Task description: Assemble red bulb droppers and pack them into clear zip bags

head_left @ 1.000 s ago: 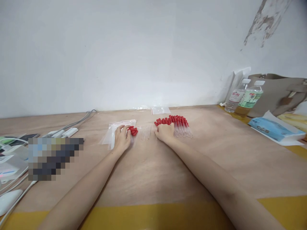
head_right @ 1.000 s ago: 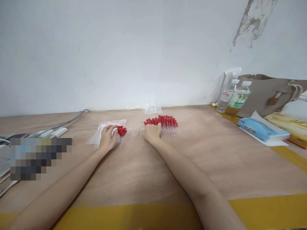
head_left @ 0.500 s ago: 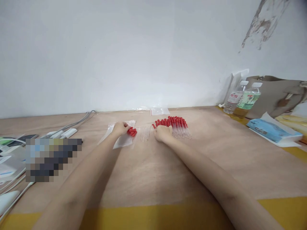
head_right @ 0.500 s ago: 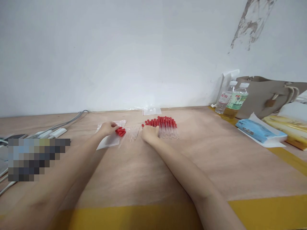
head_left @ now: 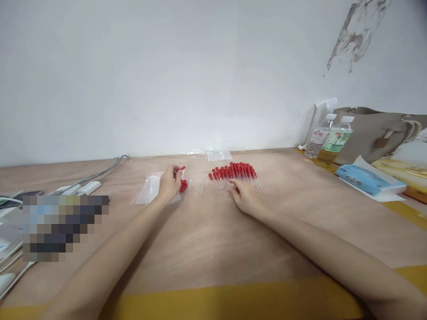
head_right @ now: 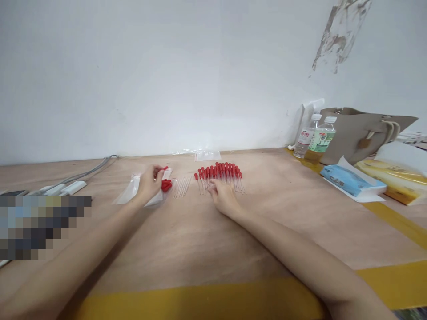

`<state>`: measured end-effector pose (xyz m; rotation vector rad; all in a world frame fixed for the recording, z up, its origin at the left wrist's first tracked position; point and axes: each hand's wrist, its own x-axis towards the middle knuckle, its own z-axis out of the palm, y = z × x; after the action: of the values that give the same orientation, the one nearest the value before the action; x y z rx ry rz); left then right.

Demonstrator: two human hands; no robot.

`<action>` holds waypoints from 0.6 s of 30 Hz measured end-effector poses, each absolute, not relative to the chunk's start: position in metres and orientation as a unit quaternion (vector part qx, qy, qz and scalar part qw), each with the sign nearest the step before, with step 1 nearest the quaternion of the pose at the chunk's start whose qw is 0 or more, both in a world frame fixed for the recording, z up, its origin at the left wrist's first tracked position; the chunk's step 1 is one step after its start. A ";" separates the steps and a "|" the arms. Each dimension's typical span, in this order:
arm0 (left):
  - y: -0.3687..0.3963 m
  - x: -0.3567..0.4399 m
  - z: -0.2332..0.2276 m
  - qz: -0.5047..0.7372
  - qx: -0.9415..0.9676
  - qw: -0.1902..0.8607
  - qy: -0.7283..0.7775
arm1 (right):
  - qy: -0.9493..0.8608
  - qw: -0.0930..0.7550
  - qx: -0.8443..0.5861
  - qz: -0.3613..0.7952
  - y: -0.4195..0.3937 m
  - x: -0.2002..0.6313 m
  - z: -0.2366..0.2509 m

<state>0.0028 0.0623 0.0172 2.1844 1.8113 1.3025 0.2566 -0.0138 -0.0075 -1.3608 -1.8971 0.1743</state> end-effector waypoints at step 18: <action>0.001 0.043 -0.033 0.396 0.721 0.393 0.411 | -0.833 0.362 -0.416 -0.038 -0.028 0.250 -0.024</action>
<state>0.0435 0.0007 -0.0330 1.8301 1.0427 1.0054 0.2497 -0.0284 -0.0243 -1.0726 -2.1464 -0.0974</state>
